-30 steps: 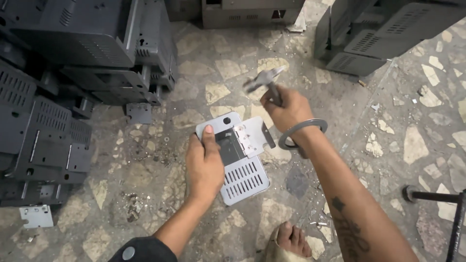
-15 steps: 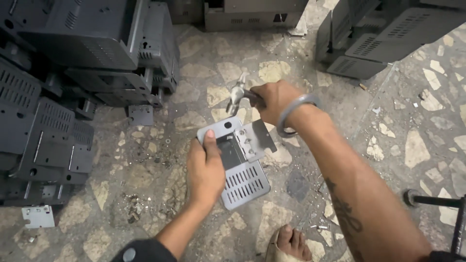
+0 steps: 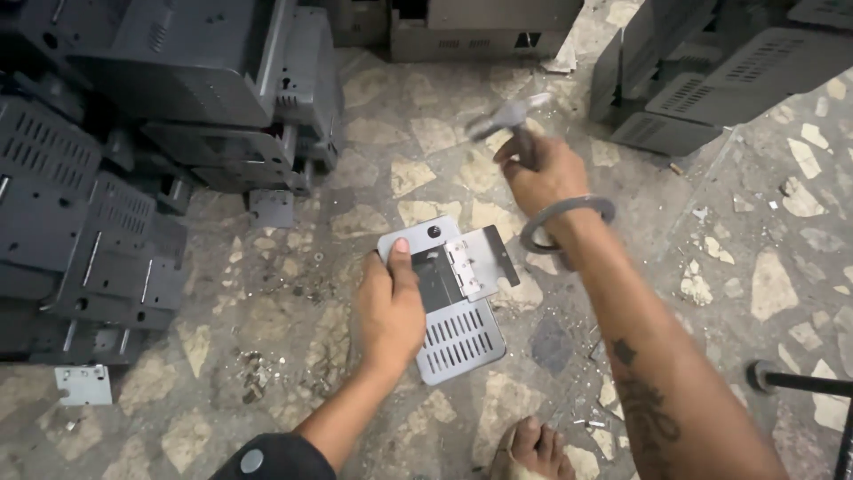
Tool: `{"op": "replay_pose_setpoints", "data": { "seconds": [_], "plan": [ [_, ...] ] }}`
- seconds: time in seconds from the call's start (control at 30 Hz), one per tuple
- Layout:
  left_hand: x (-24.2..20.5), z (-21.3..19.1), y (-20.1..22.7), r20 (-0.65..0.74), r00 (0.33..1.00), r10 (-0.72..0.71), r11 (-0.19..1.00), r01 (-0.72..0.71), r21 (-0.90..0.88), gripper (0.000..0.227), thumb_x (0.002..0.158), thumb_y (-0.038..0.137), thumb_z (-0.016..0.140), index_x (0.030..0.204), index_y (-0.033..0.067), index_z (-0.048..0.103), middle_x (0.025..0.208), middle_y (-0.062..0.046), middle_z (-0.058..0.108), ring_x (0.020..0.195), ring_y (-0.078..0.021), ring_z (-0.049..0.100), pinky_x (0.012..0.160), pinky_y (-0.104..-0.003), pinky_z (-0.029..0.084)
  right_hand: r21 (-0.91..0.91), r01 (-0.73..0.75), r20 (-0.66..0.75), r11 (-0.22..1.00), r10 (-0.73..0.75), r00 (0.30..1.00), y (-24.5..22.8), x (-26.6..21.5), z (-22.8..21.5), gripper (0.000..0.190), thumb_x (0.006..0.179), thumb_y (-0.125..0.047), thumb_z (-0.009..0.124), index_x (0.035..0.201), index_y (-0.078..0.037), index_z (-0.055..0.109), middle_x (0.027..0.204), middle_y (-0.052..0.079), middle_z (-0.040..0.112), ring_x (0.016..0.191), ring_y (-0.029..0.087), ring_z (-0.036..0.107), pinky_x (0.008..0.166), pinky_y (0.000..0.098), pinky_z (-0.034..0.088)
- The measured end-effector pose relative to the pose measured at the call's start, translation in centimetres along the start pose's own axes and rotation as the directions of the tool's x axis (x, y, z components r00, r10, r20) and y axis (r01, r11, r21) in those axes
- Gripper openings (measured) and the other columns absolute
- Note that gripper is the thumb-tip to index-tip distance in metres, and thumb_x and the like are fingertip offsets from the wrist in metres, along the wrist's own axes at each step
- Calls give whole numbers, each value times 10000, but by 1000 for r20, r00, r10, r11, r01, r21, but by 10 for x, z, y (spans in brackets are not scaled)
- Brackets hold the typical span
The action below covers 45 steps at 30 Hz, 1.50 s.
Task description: The person holds a perforated sheet-metal panel on the floor and hammers its edges with a claw hammer, working around the panel and fitting it against a metal enclosure. They then stack the finished metal boxes and panels onto a pile of similar enclosures.
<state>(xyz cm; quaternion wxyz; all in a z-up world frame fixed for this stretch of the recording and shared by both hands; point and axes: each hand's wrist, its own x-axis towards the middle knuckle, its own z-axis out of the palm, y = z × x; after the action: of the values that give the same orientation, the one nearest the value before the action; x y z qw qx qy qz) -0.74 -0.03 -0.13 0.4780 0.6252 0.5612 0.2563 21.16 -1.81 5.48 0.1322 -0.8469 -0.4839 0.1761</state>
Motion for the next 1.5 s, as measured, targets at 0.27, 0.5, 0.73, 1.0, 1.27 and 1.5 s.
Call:
{"op": "replay_pose_setpoints", "data": {
  "seconds": [0.27,0.5,0.73,1.0,1.27,1.5],
  "plan": [
    [8,8,-16,-62,998,15,991,-23,-133,492,1040,456,433,982,5,621,843,-168,711,780,-329,691,734,-444,526,-6,140,-244,990,-137,960,35,-15,32,190,844,-118,710,1028,-110,756,837,117,719,711,309,710,626,417,501],
    [44,30,-11,-478,865,152,987,-158,28,535,1092,457,551,967,-59,617,961,-259,661,890,-398,643,819,-473,495,873,-114,-138,475,463,876,32,-86,46,126,944,-169,654,1009,-61,641,640,15,539,487,131,475,432,324,370],
    [41,29,-11,-413,911,-2,980,-81,-184,534,1048,427,507,1024,-102,579,981,-293,679,887,-417,669,802,-479,496,995,-63,-2,81,625,780,44,-121,103,116,941,-173,646,1026,-99,621,613,-5,452,447,112,405,403,312,341],
    [46,35,-10,-482,876,25,975,-128,-182,523,1062,401,474,1067,-117,545,985,-311,672,885,-450,664,781,-502,493,799,-206,-9,565,355,935,56,-105,79,94,934,-149,634,1015,-111,664,583,-13,505,457,120,460,406,315,366],
    [51,33,-13,-465,885,-10,986,-69,-152,546,1080,409,464,982,-118,565,942,-331,661,865,-472,647,790,-512,486,236,516,-418,824,-393,819,90,-71,74,90,923,-101,689,1012,-111,681,774,-9,645,617,102,597,542,317,465],
    [47,33,-16,-496,866,57,989,-118,-93,521,1076,394,466,1009,-112,576,939,-324,655,863,-484,630,763,-528,469,909,-175,25,378,370,929,80,-66,49,144,1005,-92,611,1123,-71,692,767,65,508,603,219,439,530,416,350]
  ]
}}
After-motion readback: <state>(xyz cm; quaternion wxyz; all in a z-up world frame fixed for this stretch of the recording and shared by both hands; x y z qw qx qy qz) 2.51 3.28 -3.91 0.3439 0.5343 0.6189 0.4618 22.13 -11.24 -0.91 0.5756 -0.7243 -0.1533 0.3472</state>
